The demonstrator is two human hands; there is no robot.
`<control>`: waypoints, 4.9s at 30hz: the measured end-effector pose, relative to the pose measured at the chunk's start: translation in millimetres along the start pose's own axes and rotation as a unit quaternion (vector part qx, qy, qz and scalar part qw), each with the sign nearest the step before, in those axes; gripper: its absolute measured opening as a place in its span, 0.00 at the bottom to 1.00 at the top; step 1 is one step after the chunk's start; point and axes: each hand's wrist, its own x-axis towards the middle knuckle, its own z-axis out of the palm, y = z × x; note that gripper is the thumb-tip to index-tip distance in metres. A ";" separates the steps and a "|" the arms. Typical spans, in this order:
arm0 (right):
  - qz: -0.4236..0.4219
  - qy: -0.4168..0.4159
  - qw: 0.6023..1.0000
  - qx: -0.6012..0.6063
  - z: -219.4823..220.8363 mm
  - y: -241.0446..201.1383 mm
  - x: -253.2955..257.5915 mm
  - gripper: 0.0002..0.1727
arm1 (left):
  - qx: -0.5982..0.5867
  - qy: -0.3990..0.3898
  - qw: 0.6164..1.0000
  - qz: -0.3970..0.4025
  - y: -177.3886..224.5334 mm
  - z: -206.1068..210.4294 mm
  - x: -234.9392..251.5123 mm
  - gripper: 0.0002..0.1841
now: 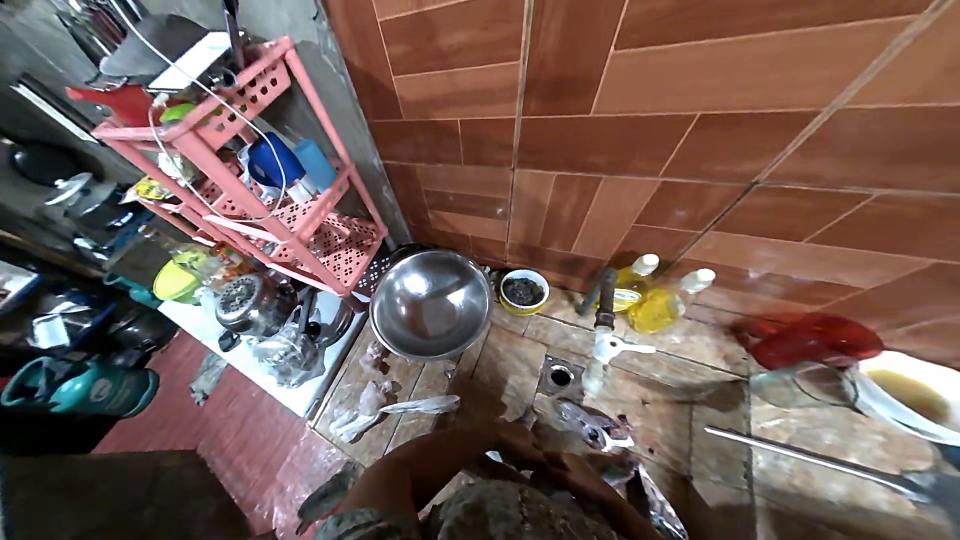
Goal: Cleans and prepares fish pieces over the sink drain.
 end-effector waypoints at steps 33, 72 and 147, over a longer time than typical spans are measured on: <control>0.062 0.086 0.982 0.153 -75.0 64.2 -0.5 0.19 | -0.073 -0.007 0.994 0.081 -70.5 -5.4 2.8 0.21; -0.114 0.309 0.713 0.619 -72.6 -6.3 -21.7 0.16 | -0.535 0.171 0.815 0.144 51.3 -54.0 48.5 0.17; -0.115 0.273 0.927 0.230 -94.7 -20.6 -37.3 0.14 | -0.209 0.272 0.938 0.048 54.1 -49.0 39.0 0.17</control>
